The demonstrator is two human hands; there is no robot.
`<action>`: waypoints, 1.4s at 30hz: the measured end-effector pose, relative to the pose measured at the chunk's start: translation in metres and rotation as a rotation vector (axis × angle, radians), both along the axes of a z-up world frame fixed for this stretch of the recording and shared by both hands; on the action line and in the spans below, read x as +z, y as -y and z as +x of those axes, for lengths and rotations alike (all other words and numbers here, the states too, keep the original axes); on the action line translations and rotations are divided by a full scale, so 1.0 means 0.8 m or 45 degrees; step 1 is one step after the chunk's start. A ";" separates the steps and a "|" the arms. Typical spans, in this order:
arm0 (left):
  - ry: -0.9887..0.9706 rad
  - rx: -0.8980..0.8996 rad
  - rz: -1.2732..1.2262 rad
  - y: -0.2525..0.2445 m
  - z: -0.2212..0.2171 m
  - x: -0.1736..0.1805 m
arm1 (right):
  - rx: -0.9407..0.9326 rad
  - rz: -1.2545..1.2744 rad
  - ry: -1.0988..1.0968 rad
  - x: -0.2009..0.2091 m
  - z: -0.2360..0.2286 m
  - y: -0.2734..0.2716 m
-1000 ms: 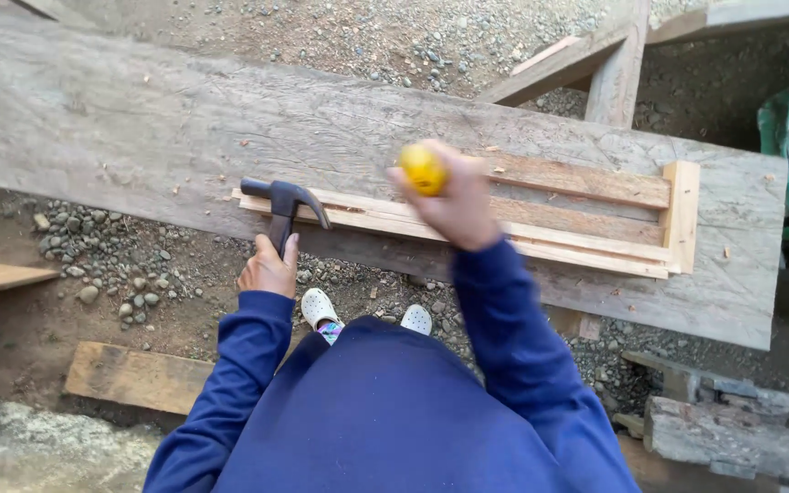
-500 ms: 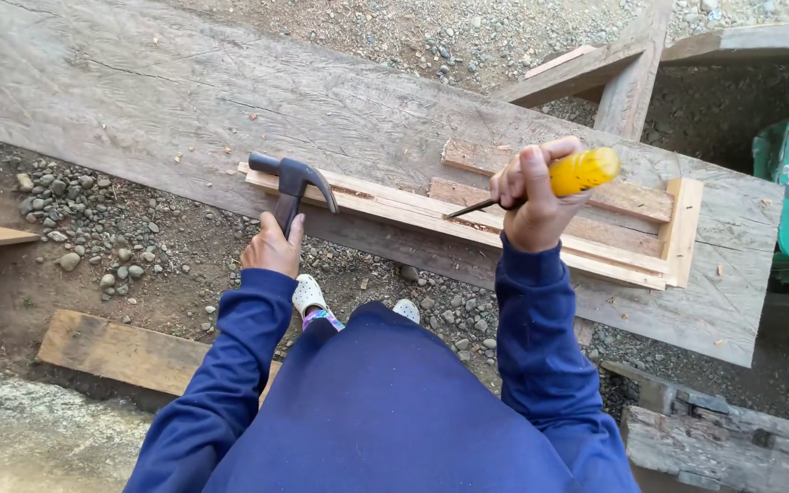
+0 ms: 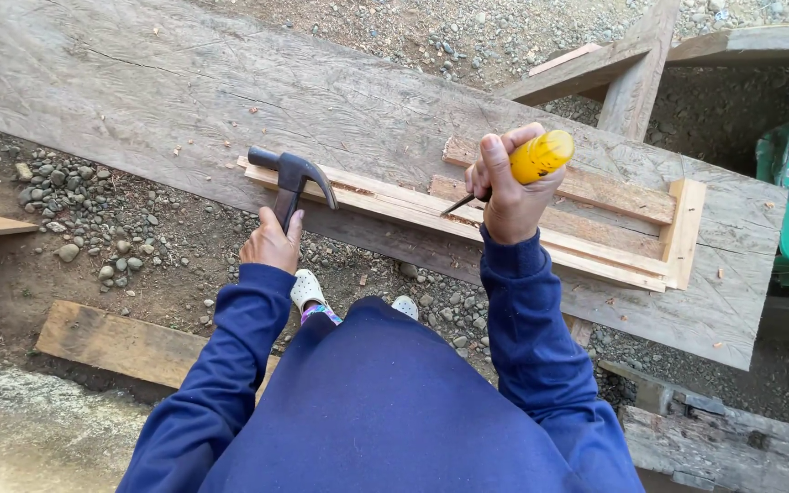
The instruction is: Using a chisel and a hammer to carve or shape wooden pieces on a workbench.
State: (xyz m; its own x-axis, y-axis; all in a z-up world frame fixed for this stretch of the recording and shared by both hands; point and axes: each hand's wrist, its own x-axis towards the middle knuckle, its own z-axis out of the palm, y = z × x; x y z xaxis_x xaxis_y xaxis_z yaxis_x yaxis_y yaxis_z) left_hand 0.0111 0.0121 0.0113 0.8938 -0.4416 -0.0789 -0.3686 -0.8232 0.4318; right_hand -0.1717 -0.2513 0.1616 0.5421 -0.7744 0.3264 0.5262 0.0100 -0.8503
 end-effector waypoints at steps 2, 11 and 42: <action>-0.001 -0.001 0.006 0.000 0.001 -0.001 | -0.008 0.003 -0.014 -0.001 0.002 -0.002; -0.028 0.000 0.021 0.000 0.003 0.000 | -0.025 -0.071 -0.069 -0.001 0.007 -0.009; -0.015 0.008 0.022 0.001 -0.001 0.008 | 0.118 -0.399 -0.258 0.013 0.033 -0.017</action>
State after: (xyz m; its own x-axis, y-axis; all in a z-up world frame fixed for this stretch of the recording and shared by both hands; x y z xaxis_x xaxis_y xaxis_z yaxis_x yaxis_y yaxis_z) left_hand 0.0106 0.0115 0.0175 0.8955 -0.4344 -0.0972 -0.3584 -0.8330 0.4215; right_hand -0.1450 -0.2376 0.1719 0.6827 -0.5990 0.4185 0.3564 -0.2271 -0.9063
